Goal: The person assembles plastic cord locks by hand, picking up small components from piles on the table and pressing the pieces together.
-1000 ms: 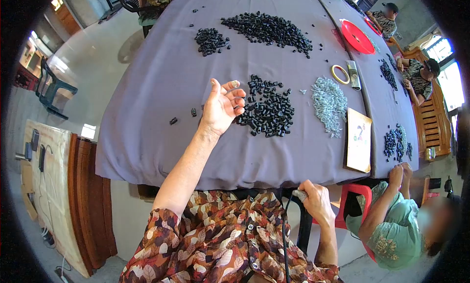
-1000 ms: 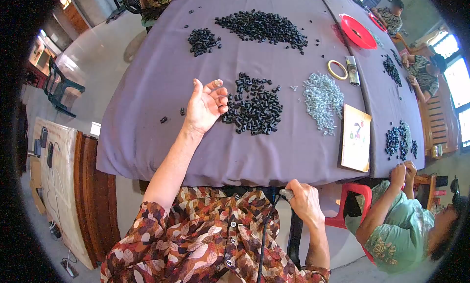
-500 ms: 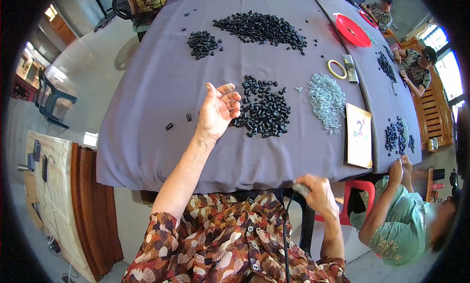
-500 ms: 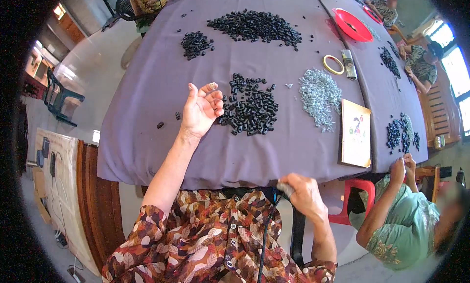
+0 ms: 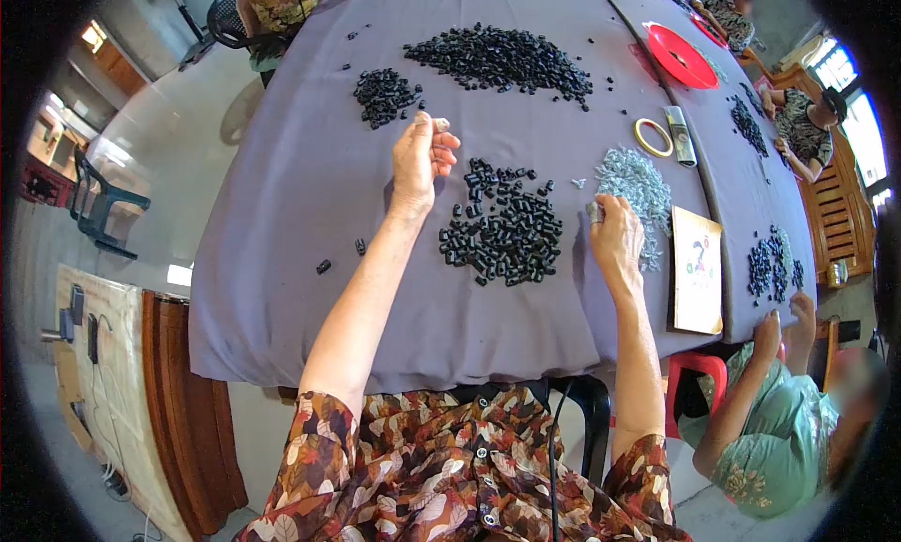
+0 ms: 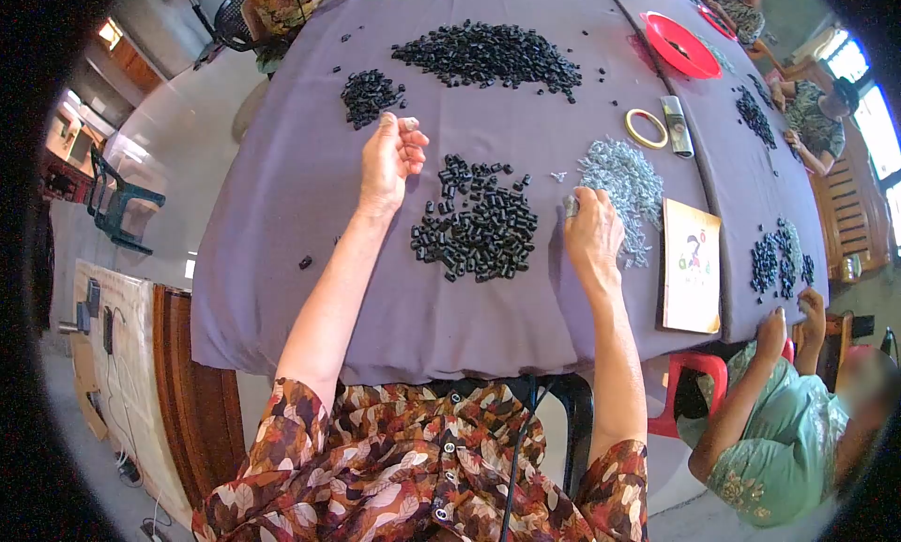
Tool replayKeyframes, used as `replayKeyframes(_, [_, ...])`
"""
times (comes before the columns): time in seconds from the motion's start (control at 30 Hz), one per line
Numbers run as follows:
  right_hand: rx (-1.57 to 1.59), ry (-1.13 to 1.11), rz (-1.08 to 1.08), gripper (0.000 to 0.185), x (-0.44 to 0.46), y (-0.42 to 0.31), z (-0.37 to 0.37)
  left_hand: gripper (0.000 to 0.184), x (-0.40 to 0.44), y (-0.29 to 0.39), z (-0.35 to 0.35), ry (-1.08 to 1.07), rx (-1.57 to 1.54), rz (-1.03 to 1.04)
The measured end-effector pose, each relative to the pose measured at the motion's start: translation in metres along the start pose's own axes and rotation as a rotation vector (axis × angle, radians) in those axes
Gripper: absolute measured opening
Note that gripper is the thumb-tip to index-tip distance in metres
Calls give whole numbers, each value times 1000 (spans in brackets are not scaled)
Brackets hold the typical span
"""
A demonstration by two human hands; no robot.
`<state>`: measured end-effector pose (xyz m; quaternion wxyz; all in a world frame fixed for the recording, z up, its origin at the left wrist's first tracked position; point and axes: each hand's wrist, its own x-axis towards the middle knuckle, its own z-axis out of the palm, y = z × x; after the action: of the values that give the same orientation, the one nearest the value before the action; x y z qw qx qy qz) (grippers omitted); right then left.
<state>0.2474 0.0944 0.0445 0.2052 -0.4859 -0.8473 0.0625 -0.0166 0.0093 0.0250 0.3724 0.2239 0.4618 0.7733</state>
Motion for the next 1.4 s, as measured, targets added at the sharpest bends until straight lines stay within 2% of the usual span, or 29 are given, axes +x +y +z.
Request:
replayKeyframes(0.1, [-118, -50, 43, 21, 10, 1, 13, 37, -1, -14, -5, 59, 67, 42])
replayKeyframes(0.2, [-154, -59, -5, 14, 9, -2, 14, 33, -2, -19, -13, 8, 34, 32])
replayKeyframes(0.3, [-194, -82, -6, 16, 8, -3, 18, 27, -2, -19, -11, 15, 29, 14])
replayKeyframes(0.33, [-169, -80, -29, 18, 8, -5, 18, 20, -3, -17, -9, 9, 44, -1])
replayKeyframes(0.47, [-10, 12, -57, 22, 19, -25, 19, 14, -2, -19, -7, -8, 220, -9])
replayKeyframes(0.67, [269, 233, -264, 35, 46, -39, 40, 10, -7, -15, -2, -13, 383, -26])
replayKeyframes(0.8, [420, 307, -358, 35, 44, -31, 40, 10, -9, -12, 0, -29, 418, -40])
replayKeyframes(0.97, [529, 246, -234, 31, 42, -28, 37, 8, -14, -10, 3, -85, 527, -3])
replayKeyframes(1.03, [560, 217, -214, 28, 41, -30, 36, 7, -17, -7, 3, -125, 744, 69])
replayKeyframes(1.2, [635, 185, -250, 21, 38, -33, 39, 10, -26, -3, 8, -200, 1024, 241])
replayKeyframes(1.3, [649, 169, -279, 18, 38, -35, 37, 13, -28, -3, 12, -228, 1152, 249])
replayKeyframes(1.4, [649, 139, -286, 16, 38, -35, 36, 16, -29, -5, 12, -240, 1153, 253])
